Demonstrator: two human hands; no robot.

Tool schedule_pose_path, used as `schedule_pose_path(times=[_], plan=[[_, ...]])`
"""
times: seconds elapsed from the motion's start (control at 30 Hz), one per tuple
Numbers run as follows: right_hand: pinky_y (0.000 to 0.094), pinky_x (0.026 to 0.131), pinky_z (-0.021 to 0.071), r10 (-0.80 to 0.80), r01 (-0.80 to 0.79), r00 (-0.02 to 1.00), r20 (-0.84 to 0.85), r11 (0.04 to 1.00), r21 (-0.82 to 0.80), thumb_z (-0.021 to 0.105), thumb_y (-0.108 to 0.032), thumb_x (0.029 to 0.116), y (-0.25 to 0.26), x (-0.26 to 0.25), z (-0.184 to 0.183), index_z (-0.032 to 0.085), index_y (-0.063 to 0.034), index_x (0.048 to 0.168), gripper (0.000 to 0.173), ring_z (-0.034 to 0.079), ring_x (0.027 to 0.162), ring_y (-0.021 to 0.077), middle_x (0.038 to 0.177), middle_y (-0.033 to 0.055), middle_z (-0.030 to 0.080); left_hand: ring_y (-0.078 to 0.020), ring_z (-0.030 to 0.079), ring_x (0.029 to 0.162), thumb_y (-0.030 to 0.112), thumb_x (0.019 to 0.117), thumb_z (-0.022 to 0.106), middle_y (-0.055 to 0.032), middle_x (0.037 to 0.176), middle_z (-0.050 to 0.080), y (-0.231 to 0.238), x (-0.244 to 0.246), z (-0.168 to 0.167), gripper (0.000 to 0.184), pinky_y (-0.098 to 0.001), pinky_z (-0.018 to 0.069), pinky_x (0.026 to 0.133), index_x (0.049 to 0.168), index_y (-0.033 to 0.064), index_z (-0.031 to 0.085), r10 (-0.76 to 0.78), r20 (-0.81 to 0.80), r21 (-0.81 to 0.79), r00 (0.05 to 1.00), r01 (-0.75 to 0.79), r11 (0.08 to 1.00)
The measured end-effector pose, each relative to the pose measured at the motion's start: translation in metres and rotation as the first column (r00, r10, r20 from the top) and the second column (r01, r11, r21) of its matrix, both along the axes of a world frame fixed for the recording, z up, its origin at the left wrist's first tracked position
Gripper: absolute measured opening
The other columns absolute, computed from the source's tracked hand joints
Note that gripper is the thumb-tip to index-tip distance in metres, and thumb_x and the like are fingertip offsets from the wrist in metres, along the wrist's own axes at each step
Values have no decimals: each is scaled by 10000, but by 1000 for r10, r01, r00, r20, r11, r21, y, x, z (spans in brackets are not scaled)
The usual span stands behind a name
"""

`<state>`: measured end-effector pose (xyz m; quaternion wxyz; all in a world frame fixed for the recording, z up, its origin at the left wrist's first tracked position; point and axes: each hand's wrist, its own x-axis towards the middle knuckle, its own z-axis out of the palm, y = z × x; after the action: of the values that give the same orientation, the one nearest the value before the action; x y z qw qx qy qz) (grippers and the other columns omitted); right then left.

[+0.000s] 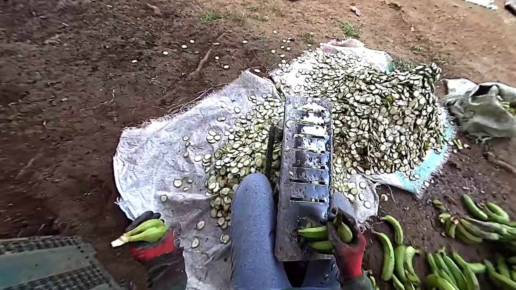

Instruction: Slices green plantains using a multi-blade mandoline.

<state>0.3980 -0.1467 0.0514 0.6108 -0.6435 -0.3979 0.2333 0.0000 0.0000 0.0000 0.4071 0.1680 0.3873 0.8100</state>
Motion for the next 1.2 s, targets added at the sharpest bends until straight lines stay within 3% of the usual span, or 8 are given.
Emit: schedule_pose_path(times=[0.13, 0.33, 0.63, 0.77, 0.87, 0.97, 1.1, 1.2], plan=[[293, 856, 590, -129, 145, 968, 217, 987, -62, 716, -37, 828, 114, 32, 30, 630, 87, 1247, 445, 703, 926, 109, 1083, 141, 722, -2, 536, 657, 90, 1104, 185, 8, 784, 556, -22, -3, -69, 370, -166, 494, 656, 1068, -83, 510, 106, -167, -283, 980, -150, 947], [517, 987, 501, -177, 252, 862, 475, 963, -99, 684, -65, 837, 332, 90, 80, 623, -71, 1367, 533, 658, 1136, 326, 1239, 185, 688, 1, 525, 599, 128, 1117, 166, 28, 732, 551, -33, 9, -82, 388, -156, 482, 591, 992, 5, 512, 209, 8, -347, 978, -193, 918], [187, 925, 568, -163, 148, 949, 268, 986, 76, 711, -53, 812, 57, -3, -4, 623, 122, 1204, 438, 682, 1032, 24, 1131, 90, 715, -16, 605, 634, 212, 1122, 145, 56, 751, 621, -34, 9, -119, 434, -166, 521, 594, 992, 84, 538, 170, 136, -353, 976, -113, 929], [258, 895, 578, -129, 89, 891, 435, 990, 112, 705, -59, 816, 146, 27, 7, 644, 128, 1191, 423, 693, 992, 115, 1096, 171, 710, -40, 542, 737, 91, 1111, 202, -48, 866, 557, -27, 25, -122, 349, -178, 493, 719, 1118, -75, 509, 223, 86, -398, 971, -172, 901], [480, 916, 546, -173, 141, 827, 535, 985, 99, 691, -71, 868, 273, 63, 29, 621, 70, 1288, 448, 677, 1049, 323, 1179, 246, 680, -2, 579, 693, 179, 1116, 149, 34, 786, 593, -30, 31, -121, 401, -160, 507, 659, 1007, 50, 513, 216, 251, -296, 944, -138, 945], [445, 993, 510, -245, 230, 799, 549, 968, 99, 681, -51, 829, 363, 83, 49, 631, 22, 1317, 495, 648, 1140, 330, 1254, 231, 660, -6, 578, 675, 214, 1117, 121, 43, 767, 589, -35, 36, -108, 435, -162, 500, 633, 981, 75, 510, 209, 299, -280, 931, -125, 952], [391, 973, 543, -183, 155, 866, 466, 983, 97, 687, -90, 880, 287, 66, 33, 614, -6, 1346, 479, 668, 1118, 224, 1259, 174, 675, -10, 620, 618, 210, 1119, 124, 53, 711, 634, -44, 30, -117, 467, -161, 528, 574, 937, 90, 536, 193, 228, -356, 954, -103, 929], [303, 922, 586, -115, 70, 907, 405, 990, 123, 713, -92, 845, 136, 21, -11, 641, 72, 1233, 427, 689, 1023, 134, 1133, 140, 705, -5, 558, 737, 64, 1098, 262, -18, 876, 573, -54, 28, -132, 284, -173, 512, 717, 1165, -82, 496, 101, -46, -473, 994, -110, 874]])
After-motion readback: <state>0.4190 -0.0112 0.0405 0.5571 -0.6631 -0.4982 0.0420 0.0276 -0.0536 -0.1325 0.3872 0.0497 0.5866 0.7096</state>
